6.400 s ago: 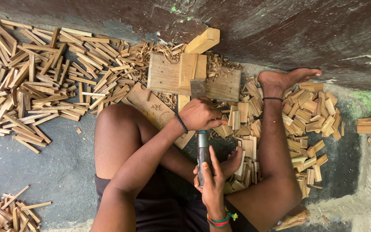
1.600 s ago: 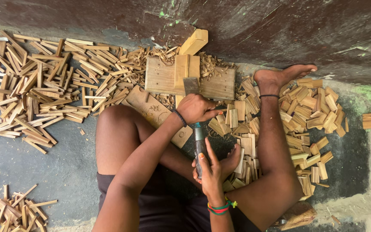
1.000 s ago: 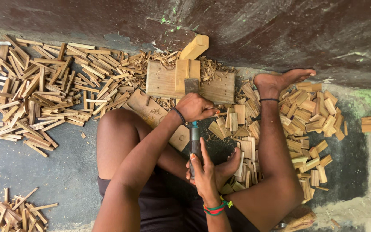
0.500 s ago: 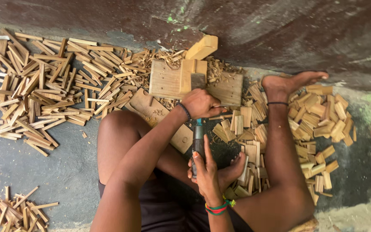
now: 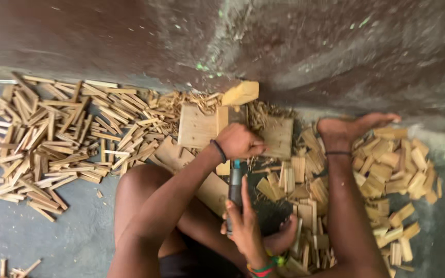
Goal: The person sits on the floor and uses a chisel and mallet to carve a small wooden block placed on a larger wooden base. They repeatedly strike the chisel to remove wood shavings, occasionally adjusting the block's position.
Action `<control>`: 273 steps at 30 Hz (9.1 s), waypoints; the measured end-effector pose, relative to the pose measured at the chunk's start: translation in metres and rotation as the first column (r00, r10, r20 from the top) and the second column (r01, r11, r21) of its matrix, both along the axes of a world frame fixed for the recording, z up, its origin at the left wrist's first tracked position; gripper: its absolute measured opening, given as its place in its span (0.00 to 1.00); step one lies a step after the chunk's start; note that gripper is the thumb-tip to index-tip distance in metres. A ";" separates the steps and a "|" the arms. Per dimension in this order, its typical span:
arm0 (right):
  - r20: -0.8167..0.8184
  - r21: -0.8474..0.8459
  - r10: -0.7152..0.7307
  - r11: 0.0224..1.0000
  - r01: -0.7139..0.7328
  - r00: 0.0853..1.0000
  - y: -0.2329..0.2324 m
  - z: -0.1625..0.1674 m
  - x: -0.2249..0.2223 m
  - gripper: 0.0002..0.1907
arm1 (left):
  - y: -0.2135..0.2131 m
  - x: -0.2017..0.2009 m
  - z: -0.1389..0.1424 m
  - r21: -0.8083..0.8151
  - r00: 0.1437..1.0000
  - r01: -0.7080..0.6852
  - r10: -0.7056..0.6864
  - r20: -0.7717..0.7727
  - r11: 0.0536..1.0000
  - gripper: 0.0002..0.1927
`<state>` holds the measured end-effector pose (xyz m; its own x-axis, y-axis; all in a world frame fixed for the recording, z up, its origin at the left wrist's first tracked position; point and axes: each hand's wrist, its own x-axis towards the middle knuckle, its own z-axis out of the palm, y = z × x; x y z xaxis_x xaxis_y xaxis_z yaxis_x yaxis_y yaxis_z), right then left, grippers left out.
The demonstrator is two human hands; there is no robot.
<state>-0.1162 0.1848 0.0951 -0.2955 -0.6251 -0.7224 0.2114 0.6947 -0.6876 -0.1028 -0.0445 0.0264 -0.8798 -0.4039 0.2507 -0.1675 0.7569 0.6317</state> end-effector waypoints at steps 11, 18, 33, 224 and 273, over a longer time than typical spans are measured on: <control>0.175 -0.344 -0.211 0.902 0.261 0.962 0.021 -0.012 0.004 0.34 | 0.049 0.026 0.017 -0.214 0.939 -0.245 0.176 -0.295 0.946 0.15; 0.263 -0.350 -0.408 0.804 0.480 0.875 0.061 -0.007 -0.028 0.35 | 0.072 0.088 0.016 -0.111 0.824 -0.548 0.512 -0.242 0.829 0.30; 0.102 -0.252 -0.328 0.905 0.343 0.939 0.103 -0.020 -0.004 0.36 | 0.042 0.086 0.008 -0.142 0.858 -0.510 0.491 -0.150 0.848 0.34; -0.056 -0.159 -0.245 0.959 0.234 0.968 0.103 -0.026 0.009 0.34 | 0.033 0.090 -0.011 -0.052 0.872 -0.489 0.488 -0.033 0.870 0.36; 0.005 -0.260 -0.330 0.911 0.320 0.944 0.117 0.005 -0.006 0.32 | 0.084 0.049 0.028 0.026 0.868 -0.248 0.234 -0.437 0.968 0.33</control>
<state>-0.1223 0.3016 0.0997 -0.5379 -0.6502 -0.5366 0.3658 0.3934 -0.8435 -0.0540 0.0392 0.0541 -0.5561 -0.5754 0.5998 -0.0619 0.7483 0.6605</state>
